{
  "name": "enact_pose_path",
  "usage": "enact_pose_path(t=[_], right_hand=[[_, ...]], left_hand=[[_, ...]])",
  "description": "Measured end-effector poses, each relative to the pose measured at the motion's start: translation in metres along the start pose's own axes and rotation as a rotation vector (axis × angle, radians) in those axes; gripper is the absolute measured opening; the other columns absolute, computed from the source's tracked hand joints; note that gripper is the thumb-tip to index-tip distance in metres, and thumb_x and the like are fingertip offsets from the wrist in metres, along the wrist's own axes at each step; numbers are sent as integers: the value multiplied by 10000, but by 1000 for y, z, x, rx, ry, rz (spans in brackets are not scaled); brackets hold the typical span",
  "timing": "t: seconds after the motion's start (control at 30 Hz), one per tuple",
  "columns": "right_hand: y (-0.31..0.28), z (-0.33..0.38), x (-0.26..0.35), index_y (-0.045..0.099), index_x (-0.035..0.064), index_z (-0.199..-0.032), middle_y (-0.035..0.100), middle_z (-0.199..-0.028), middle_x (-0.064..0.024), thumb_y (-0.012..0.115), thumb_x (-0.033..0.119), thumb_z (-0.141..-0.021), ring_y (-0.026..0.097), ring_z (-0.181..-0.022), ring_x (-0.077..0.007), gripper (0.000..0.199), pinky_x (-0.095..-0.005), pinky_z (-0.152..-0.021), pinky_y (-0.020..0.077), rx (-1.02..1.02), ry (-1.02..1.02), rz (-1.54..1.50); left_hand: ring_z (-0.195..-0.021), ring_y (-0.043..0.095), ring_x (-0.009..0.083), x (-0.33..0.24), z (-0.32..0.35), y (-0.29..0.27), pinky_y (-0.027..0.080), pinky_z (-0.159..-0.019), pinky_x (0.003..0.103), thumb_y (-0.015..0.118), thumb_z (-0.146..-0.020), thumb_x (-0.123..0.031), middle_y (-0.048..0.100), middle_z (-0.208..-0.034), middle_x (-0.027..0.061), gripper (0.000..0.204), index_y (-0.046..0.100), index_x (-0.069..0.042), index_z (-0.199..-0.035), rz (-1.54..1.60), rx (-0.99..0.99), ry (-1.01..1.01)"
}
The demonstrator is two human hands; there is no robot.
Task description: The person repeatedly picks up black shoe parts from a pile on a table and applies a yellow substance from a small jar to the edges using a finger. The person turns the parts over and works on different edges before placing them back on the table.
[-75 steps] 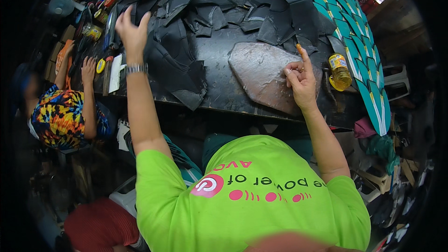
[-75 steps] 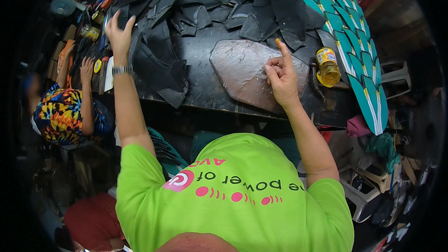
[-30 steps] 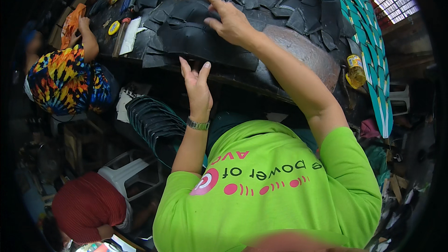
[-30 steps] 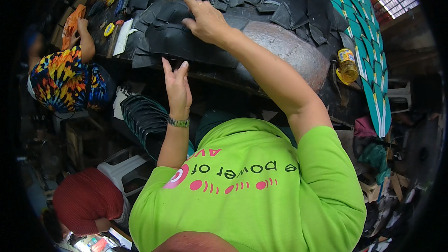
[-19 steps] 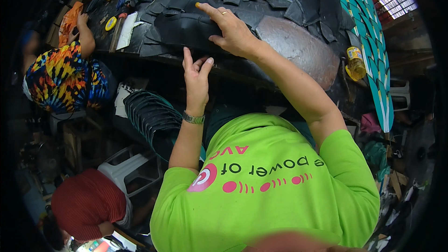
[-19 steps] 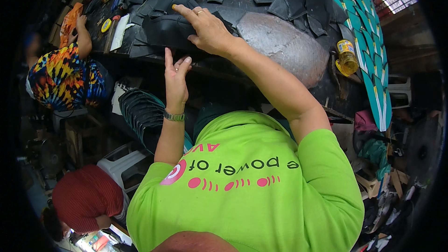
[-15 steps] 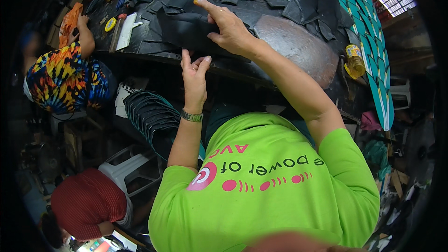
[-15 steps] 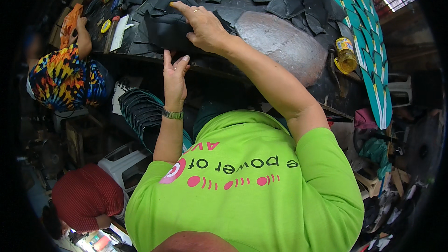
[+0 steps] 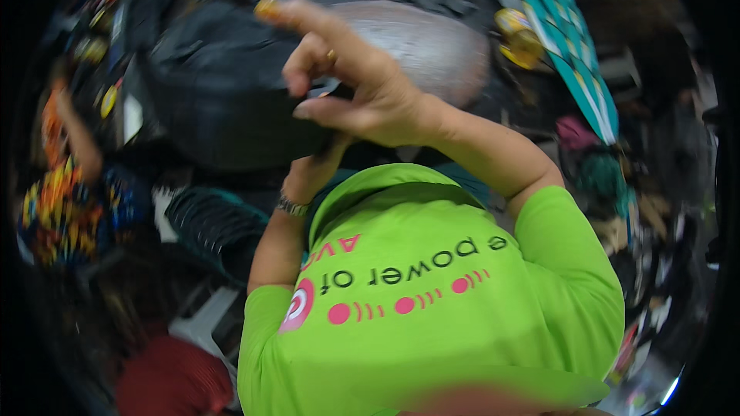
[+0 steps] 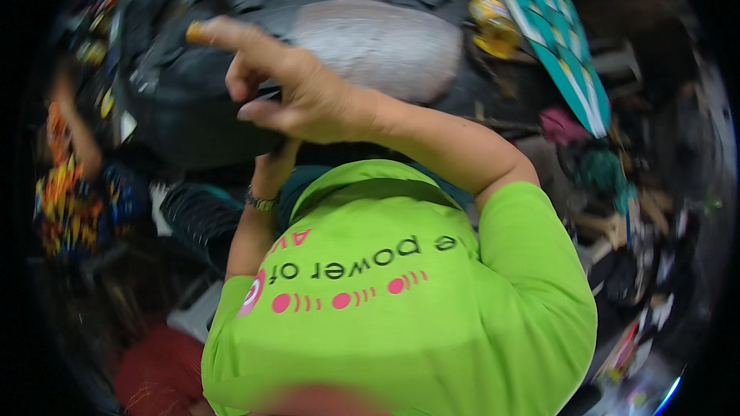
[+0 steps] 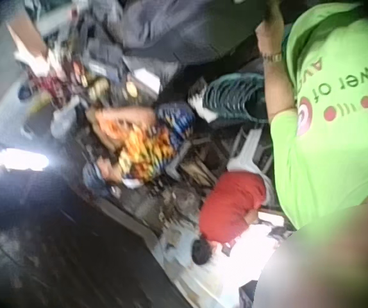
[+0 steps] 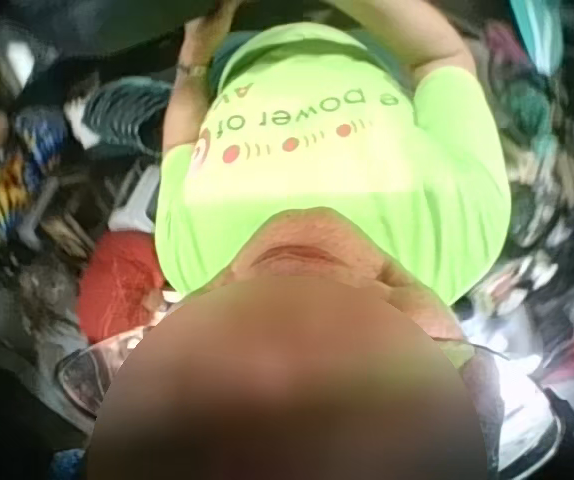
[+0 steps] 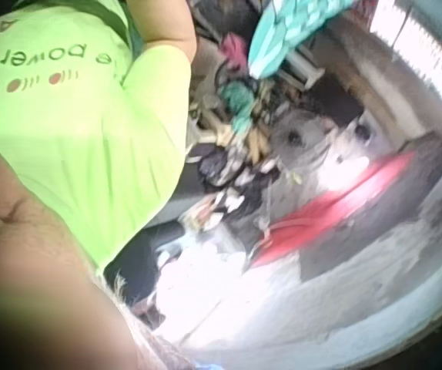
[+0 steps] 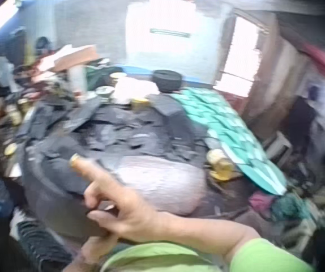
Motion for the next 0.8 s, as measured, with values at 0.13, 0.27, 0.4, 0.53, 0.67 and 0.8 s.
enact_pose_path(t=[0.13,0.27,0.4,0.53,0.67,0.8], right_hand=[[-46,65,31,585,69,-1329,610,-1156,-102,741,-2,-801,596,-1000,-192,555,-312,-887,492,-196,-109,716],[-101,143,53,692,125,-1129,630,-953,-117,692,130,-832,648,-724,-252,296,-365,-688,524,-495,489,949],[-144,186,48,544,123,-1320,675,-838,-176,662,191,-838,663,-773,-370,500,-462,-716,518,-482,931,1187],[-169,187,29,444,81,-1390,691,-942,-253,658,208,-831,666,-892,-433,612,-521,-777,522,-404,1036,1296],[-185,176,17,516,57,-1287,693,-997,-246,658,210,-818,664,-963,-419,514,-518,-823,531,-329,1099,1324],[-184,174,13,558,69,-1221,695,-1014,-242,650,216,-816,669,-970,-406,439,-514,-824,532,-354,1013,1412]], left_hand=[[-965,678,209,-3,-13,37,534,-822,331,665,-957,-130,705,-1087,94,181,711,4,-1069,-356,117,-4],[-981,668,138,-3,-24,62,510,-890,274,607,-998,-159,714,-1107,68,247,699,28,-1131,261,30,-488],[-1099,623,137,-7,-24,77,462,-981,288,556,-1028,-195,676,-1205,67,327,636,52,-1227,216,38,-736],[-1051,632,138,-2,-16,80,462,-960,285,550,-1027,-224,666,-1227,69,343,622,2,-1274,767,-99,-626],[-1071,619,147,20,-1,63,464,-961,296,536,-1032,-214,652,-1220,66,352,593,-5,-1309,1057,-233,-697],[-974,647,186,34,17,55,495,-861,295,525,-1027,-149,680,-1127,93,357,567,-66,-1372,279,-223,-519]])
Point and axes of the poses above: each hand's wrist, its own z-axis away from the middle knuckle, its own y-axis out of the palm, x = y × z, the point moved 2 cm from there along -z, towards the middle knuckle
